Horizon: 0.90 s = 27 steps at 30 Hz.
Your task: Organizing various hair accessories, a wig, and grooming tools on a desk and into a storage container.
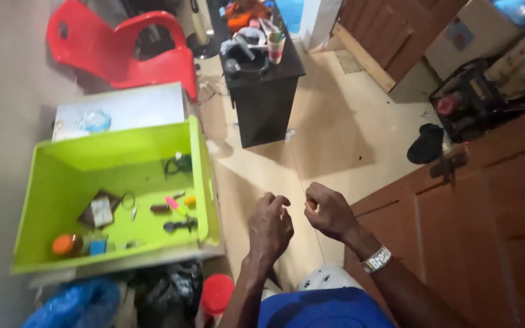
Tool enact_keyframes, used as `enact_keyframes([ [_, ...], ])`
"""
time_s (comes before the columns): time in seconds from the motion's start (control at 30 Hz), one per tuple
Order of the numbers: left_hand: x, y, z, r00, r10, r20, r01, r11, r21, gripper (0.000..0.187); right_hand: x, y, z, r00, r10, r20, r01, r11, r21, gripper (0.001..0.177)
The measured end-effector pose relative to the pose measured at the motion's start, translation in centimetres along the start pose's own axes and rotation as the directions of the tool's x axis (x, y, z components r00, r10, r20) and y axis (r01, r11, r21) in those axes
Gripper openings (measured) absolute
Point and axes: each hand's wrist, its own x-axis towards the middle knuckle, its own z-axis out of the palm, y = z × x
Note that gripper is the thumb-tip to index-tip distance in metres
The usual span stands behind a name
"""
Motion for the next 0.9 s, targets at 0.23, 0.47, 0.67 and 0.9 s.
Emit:
enact_keyframes([
  [0.23, 9.4, -1.1, 4.1, 0.996, 0.064, 0.067, -0.062, 0.997, -0.038, 0.017, 6.4, 4.7, -1.3, 0.988, 0.115, -0.101, -0.106, 0.990, 0.090, 0.010],
  [0.47, 20.3, -1.8, 8.6, 0.996, 0.014, 0.089, -0.012, 1.000, -0.021, 0.024, 16.1, 11.6, -3.4, 0.992, 0.121, -0.040, -0.117, 0.990, 0.078, 0.007],
  [0.67, 31.6, -1.7, 12.6, 0.999, 0.048, 0.014, -0.048, 0.997, 0.053, 0.030, 27.4, 18.1, -7.2, 0.998, -0.061, -0.002, 0.061, 0.996, 0.059, 0.013],
  [0.9, 39.8, 0.2, 16.8, 1.000, 0.010, 0.025, -0.011, 0.999, 0.035, 0.023, 34.7, 25.4, -10.4, 0.994, -0.089, 0.061, 0.084, 0.993, 0.080, 0.029],
])
